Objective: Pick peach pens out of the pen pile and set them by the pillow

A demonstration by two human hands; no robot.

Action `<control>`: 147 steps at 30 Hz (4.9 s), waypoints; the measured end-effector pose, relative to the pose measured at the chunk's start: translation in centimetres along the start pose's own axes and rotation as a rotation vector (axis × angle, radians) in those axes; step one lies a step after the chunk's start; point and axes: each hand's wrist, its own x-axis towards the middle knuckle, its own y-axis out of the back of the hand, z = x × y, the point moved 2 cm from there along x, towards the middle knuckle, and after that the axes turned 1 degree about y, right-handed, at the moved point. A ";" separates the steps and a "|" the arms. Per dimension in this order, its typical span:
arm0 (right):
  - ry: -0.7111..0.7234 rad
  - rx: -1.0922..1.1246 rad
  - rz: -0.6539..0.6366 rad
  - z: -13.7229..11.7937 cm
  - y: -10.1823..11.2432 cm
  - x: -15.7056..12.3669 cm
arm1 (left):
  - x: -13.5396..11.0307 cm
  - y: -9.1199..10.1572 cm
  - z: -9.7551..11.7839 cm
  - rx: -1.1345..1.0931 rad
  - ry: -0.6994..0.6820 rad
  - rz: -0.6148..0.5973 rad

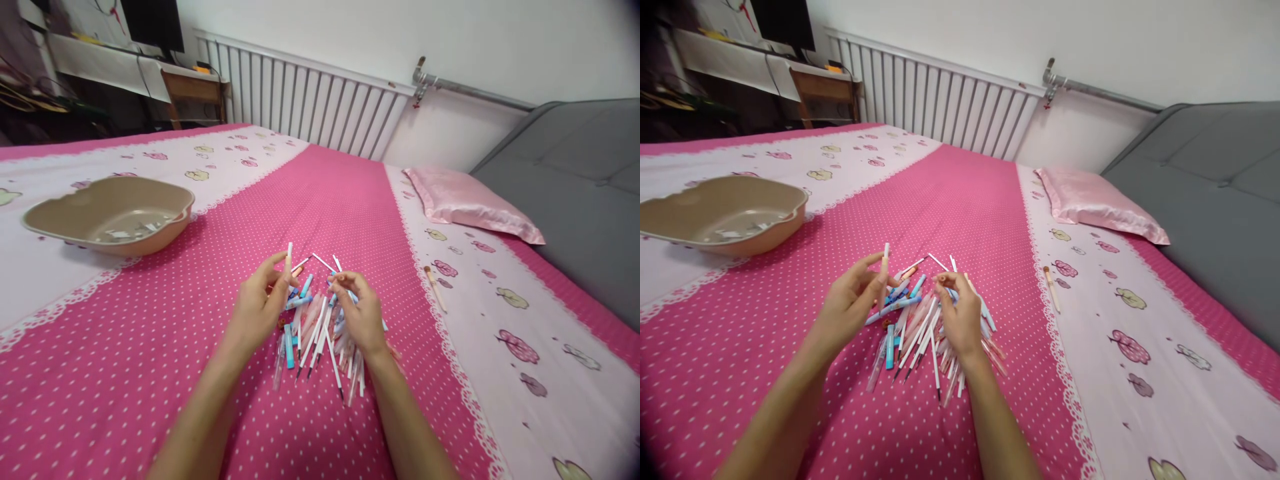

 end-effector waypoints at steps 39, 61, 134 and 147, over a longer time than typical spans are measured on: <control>-0.187 0.477 0.055 -3.1 1.7 -0.2 | -1.3 -3.4 0.8 0.248 -0.100 -0.416; -0.250 0.399 -0.095 -3.2 1.5 -0.3 | -1.1 -3.2 0.9 0.235 -0.116 -0.394; -0.287 0.621 -0.270 -3.9 1.5 -0.5 | -1.8 -3.3 1.7 0.009 -0.046 -0.446; -0.279 0.623 -0.274 -3.9 1.7 -0.5 | -1.8 -3.3 1.7 -0.059 -0.038 -0.492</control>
